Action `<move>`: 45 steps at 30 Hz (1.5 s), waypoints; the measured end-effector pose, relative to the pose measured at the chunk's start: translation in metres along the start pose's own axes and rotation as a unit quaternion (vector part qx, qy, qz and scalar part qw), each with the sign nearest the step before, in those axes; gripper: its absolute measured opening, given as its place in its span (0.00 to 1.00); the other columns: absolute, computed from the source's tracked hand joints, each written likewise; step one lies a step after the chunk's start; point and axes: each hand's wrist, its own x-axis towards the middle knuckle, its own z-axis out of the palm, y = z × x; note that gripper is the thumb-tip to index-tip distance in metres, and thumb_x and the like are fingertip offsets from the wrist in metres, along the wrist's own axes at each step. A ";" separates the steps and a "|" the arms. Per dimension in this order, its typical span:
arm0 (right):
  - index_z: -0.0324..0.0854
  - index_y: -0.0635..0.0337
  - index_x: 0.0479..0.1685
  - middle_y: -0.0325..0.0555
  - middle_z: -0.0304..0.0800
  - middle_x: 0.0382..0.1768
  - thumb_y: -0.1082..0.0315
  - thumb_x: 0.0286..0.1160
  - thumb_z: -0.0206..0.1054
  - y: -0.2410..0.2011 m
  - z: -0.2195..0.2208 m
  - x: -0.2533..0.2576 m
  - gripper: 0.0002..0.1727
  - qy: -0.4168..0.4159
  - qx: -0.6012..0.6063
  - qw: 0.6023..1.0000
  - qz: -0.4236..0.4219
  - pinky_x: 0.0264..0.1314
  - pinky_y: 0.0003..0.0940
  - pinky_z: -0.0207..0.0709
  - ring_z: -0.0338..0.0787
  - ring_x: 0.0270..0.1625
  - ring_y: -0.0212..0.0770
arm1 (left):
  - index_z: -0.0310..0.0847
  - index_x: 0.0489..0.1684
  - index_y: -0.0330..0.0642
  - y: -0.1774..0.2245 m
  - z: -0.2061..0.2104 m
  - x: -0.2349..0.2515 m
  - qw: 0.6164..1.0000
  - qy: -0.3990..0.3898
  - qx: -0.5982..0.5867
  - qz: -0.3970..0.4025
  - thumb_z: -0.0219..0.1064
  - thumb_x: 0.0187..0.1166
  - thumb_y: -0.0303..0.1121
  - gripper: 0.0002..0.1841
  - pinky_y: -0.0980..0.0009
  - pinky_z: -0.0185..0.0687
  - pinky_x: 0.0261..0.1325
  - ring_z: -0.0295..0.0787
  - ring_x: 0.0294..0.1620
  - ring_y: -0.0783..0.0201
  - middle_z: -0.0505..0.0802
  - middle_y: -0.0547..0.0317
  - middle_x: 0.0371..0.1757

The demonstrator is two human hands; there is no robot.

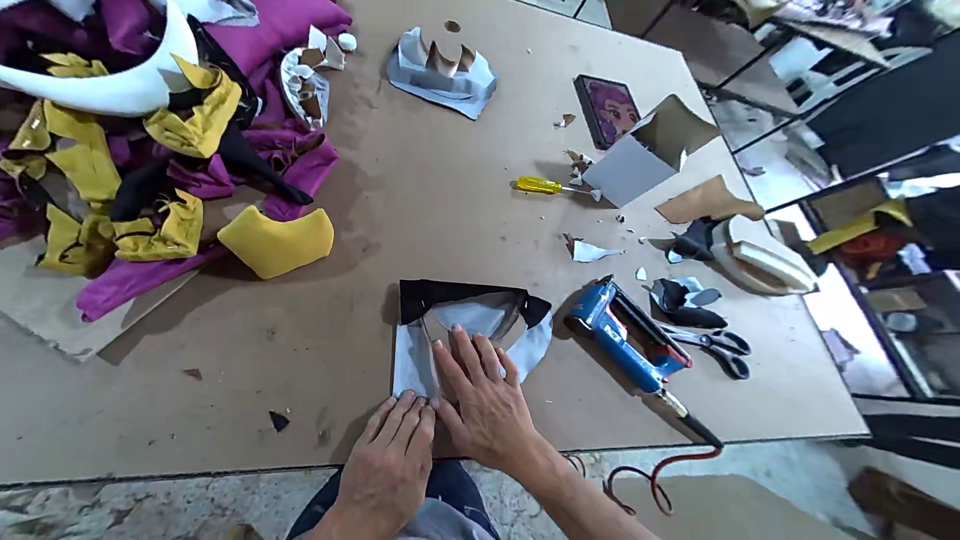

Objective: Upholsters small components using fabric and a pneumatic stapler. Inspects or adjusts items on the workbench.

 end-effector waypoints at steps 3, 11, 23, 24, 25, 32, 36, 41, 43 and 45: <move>0.54 0.21 0.93 0.30 0.50 0.95 0.37 0.90 0.31 0.012 -0.020 0.007 0.32 -0.072 0.050 0.996 -0.014 0.81 0.65 0.56 0.54 0.93 0.48 | 0.88 0.60 0.47 -0.001 -0.006 0.001 1.000 -0.019 -0.012 0.008 0.52 0.85 0.39 0.19 0.55 0.76 0.79 0.84 0.76 0.55 0.93 0.56 0.67; 0.45 0.21 0.96 0.28 0.47 0.96 0.41 0.91 0.31 0.004 0.004 0.018 0.33 0.001 -0.043 0.999 0.034 0.82 0.67 0.51 0.55 0.93 0.47 | 0.89 0.62 0.54 -0.002 -0.003 -0.001 0.999 -0.027 0.018 0.036 0.53 0.83 0.37 0.19 0.47 0.73 0.78 0.83 0.77 0.52 0.91 0.57 0.69; 0.32 0.25 0.98 0.34 0.25 0.98 0.50 0.92 0.46 0.010 -0.044 0.037 0.38 -0.229 0.141 0.962 0.045 0.88 0.76 0.17 0.22 0.98 0.54 | 0.88 0.53 0.50 0.011 -0.008 0.021 0.999 0.026 0.016 0.026 0.60 0.79 0.40 0.14 0.48 0.77 0.68 0.89 0.62 0.52 0.94 0.57 0.54; 0.33 0.26 0.98 0.35 0.25 0.98 0.52 0.91 0.50 0.012 -0.049 0.039 0.39 -0.241 0.148 0.958 0.042 0.88 0.77 0.18 0.22 0.98 0.55 | 0.90 0.51 0.50 0.011 -0.007 0.025 0.999 0.026 0.023 0.034 0.60 0.79 0.40 0.13 0.48 0.78 0.67 0.89 0.59 0.52 0.94 0.57 0.52; 0.35 0.26 0.98 0.36 0.28 0.98 0.53 0.90 0.53 0.013 -0.050 0.038 0.40 -0.238 0.152 0.959 0.040 0.88 0.77 0.20 0.24 0.98 0.55 | 0.90 0.50 0.51 0.011 -0.007 0.027 0.998 0.024 0.029 0.044 0.60 0.79 0.40 0.13 0.48 0.78 0.65 0.90 0.57 0.52 0.94 0.57 0.51; 0.41 0.19 0.96 0.31 0.34 0.98 0.51 0.90 0.54 0.016 -0.038 0.035 0.38 -0.192 0.156 0.968 0.043 0.91 0.72 0.22 0.28 0.98 0.49 | 0.87 0.32 0.46 -0.007 0.005 0.042 0.989 0.033 -0.013 0.143 0.62 0.78 0.30 0.08 0.59 0.82 0.62 0.90 0.44 0.57 0.91 0.59 0.32; 0.42 0.19 0.96 0.30 0.36 0.98 0.53 0.88 0.57 0.013 -0.038 0.036 0.39 -0.195 0.150 0.968 0.051 0.91 0.73 0.24 0.29 0.98 0.50 | 0.86 0.33 0.46 -0.017 0.009 0.057 0.987 0.025 -0.064 0.149 0.61 0.82 0.33 0.09 0.60 0.81 0.65 0.90 0.47 0.58 0.91 0.61 0.33; 0.49 0.22 0.95 0.31 0.41 0.97 0.66 0.81 0.61 0.013 -0.041 0.037 0.44 -0.188 0.200 0.959 0.065 0.90 0.76 0.24 0.33 0.98 0.48 | 0.89 0.30 0.54 -0.016 0.010 0.065 0.988 0.008 -0.145 0.049 0.65 0.77 0.41 0.09 0.45 0.74 0.77 0.82 0.72 0.47 0.92 0.56 0.55; 0.52 0.23 0.94 0.31 0.45 0.96 0.68 0.82 0.59 0.014 -0.042 0.037 0.42 -0.182 0.231 0.953 0.066 0.90 0.75 0.23 0.36 0.98 0.46 | 0.90 0.30 0.51 -0.016 0.011 0.066 0.983 -0.023 -0.181 0.020 0.68 0.74 0.41 0.08 0.40 0.64 0.86 0.70 0.85 0.42 0.88 0.49 0.70; 0.59 0.28 0.92 0.33 0.52 0.95 0.67 0.84 0.59 0.022 -0.048 0.034 0.37 -0.164 0.295 0.939 0.056 0.92 0.71 0.25 0.42 0.98 0.43 | 0.89 0.36 0.48 -0.016 0.010 0.068 0.981 -0.049 -0.186 0.005 0.68 0.73 0.43 0.10 0.40 0.59 0.89 0.68 0.87 0.45 0.87 0.51 0.73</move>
